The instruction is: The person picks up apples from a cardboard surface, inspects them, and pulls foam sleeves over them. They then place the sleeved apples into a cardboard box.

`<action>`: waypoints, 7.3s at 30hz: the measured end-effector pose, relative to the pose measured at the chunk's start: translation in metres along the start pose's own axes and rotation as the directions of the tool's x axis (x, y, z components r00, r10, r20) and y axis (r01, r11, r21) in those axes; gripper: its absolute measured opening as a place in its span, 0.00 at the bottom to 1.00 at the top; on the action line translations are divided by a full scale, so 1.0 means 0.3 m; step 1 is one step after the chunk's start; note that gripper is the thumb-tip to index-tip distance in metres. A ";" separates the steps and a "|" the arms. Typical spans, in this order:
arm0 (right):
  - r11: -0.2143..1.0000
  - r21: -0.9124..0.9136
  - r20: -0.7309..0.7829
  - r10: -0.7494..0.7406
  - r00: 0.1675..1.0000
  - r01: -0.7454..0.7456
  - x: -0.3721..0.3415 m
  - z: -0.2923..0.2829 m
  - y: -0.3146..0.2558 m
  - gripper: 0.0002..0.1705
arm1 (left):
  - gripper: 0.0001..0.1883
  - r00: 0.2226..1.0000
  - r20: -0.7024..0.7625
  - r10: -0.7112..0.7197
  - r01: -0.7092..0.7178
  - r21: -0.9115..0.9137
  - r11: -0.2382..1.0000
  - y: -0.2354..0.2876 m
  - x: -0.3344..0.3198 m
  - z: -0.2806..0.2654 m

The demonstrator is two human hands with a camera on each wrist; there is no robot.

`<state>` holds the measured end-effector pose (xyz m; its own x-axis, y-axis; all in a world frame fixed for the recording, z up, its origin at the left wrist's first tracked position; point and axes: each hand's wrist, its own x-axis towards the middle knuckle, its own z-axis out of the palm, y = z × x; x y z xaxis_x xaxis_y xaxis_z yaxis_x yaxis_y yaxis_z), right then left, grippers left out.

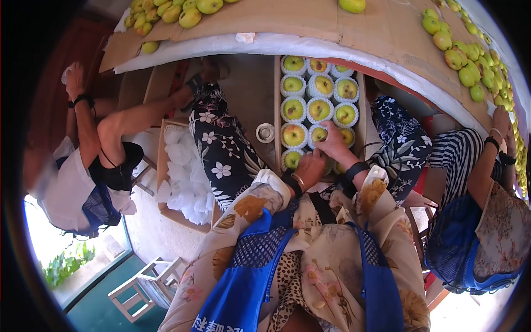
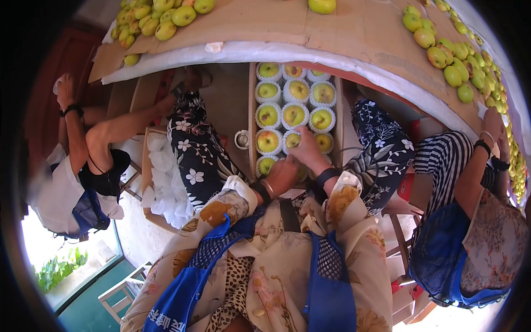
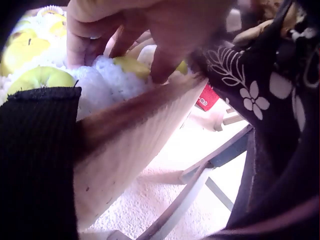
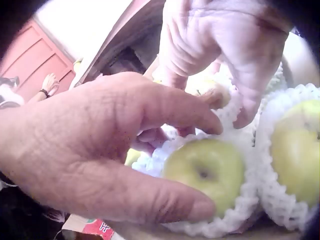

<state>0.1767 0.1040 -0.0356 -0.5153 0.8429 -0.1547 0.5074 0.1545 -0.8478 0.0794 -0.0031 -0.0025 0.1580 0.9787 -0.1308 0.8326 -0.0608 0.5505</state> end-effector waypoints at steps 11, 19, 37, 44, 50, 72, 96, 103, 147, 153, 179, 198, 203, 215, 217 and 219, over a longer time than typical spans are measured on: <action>0.985 0.022 0.113 0.169 0.979 -0.172 0.036 -0.117 -0.018 0.34 | 0.17 0.999 -0.039 0.030 -0.030 -0.004 1.000 -0.040 0.014 -0.079; 0.982 0.070 0.174 0.160 0.972 -0.174 -0.134 -0.655 -0.078 0.20 | 0.11 0.915 -0.127 -0.382 0.227 -0.620 0.751 -0.296 -0.136 -0.510; 0.823 0.521 -0.059 0.298 0.953 -0.225 -0.210 -0.626 -0.110 0.17 | 0.09 0.513 -0.451 -0.730 0.800 -0.056 0.597 -0.704 -0.759 -0.239; 0.785 0.580 -0.055 0.303 0.952 -0.216 -0.208 -0.599 -0.113 0.18 | 0.05 0.384 -0.718 -0.581 0.738 -0.139 0.660 -0.607 -0.705 -0.437; 0.768 0.615 -0.047 0.260 0.964 -0.177 -0.186 -0.507 -0.194 0.17 | 0.09 0.374 -0.665 -0.646 0.031 -0.688 0.726 -0.301 -0.484 -0.675; 0.556 0.831 0.060 -0.076 0.995 -0.007 -0.222 -0.247 -0.500 0.12 | 0.07 0.957 -0.004 -0.290 -0.067 -0.976 -0.209 0.094 -0.067 -0.518; 0.417 0.897 0.079 0.179 0.981 -0.149 -0.184 -0.212 -0.489 0.14 | 0.19 0.877 0.279 -0.392 0.299 -0.954 -0.009 0.047 -0.053 -0.465; 0.875 0.443 -0.255 -0.088 0.963 0.197 -0.207 -0.206 -0.543 0.15 | 0.26 0.976 -0.033 -0.214 0.042 -0.940 0.337 0.128 -0.061 -0.501; 0.515 0.771 0.317 0.201 0.927 -0.376 -0.149 -0.140 -0.323 0.24 | 0.20 0.952 0.005 -0.305 -0.105 -0.934 -0.341 0.045 -0.064 -0.506; 0.464 0.865 0.141 0.143 0.980 -0.192 -0.160 -0.171 -0.393 0.28 | 0.23 0.848 -0.228 -0.478 -0.194 -0.974 0.121 0.068 -0.052 -0.486; 0.748 0.660 -0.216 0.106 0.971 0.065 -0.105 -0.183 -0.383 0.09 | 0.25 0.874 -0.176 -0.454 -0.097 -0.977 0.192 -0.031 -0.064 -0.505; 0.938 0.293 -0.367 -0.067 0.928 0.183 -0.161 -0.132 -0.454 0.10 | 0.20 0.786 -0.072 -0.614 -0.022 -0.996 0.089 0.074 -0.030 -0.458; 0.927 0.216 -0.291 -0.240 0.926 0.308 -0.172 -0.148 -0.464 0.10 | 0.11 0.742 -0.348 -0.573 -0.110 -0.907 0.407 0.013 -0.008 -0.405; 0.818 0.573 -0.157 0.041 0.987 0.056 -0.141 -0.123 -0.413 0.12 | 0.05 0.821 -0.401 -0.407 -0.037 -0.748 0.663 0.087 -0.027 -0.436; 0.755 0.650 -0.222 0.079 0.972 0.087 -0.138 -0.108 -0.414 0.08 | 0.05 0.787 -0.540 -0.299 -0.128 -0.616 0.777 0.088 -0.020 -0.432; 0.751 0.653 -0.216 0.066 0.974 0.094 -0.129 -0.098 -0.395 0.07 | 0.06 0.772 -0.513 -0.375 -0.148 -0.720 0.678 0.078 -0.028 -0.418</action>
<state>0.1568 0.0681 0.0858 -0.3194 0.9426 -0.0975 -0.1182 -0.1417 -0.9828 0.0310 0.0118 0.1151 -0.4630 0.8789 0.1152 0.1593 -0.0454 0.9862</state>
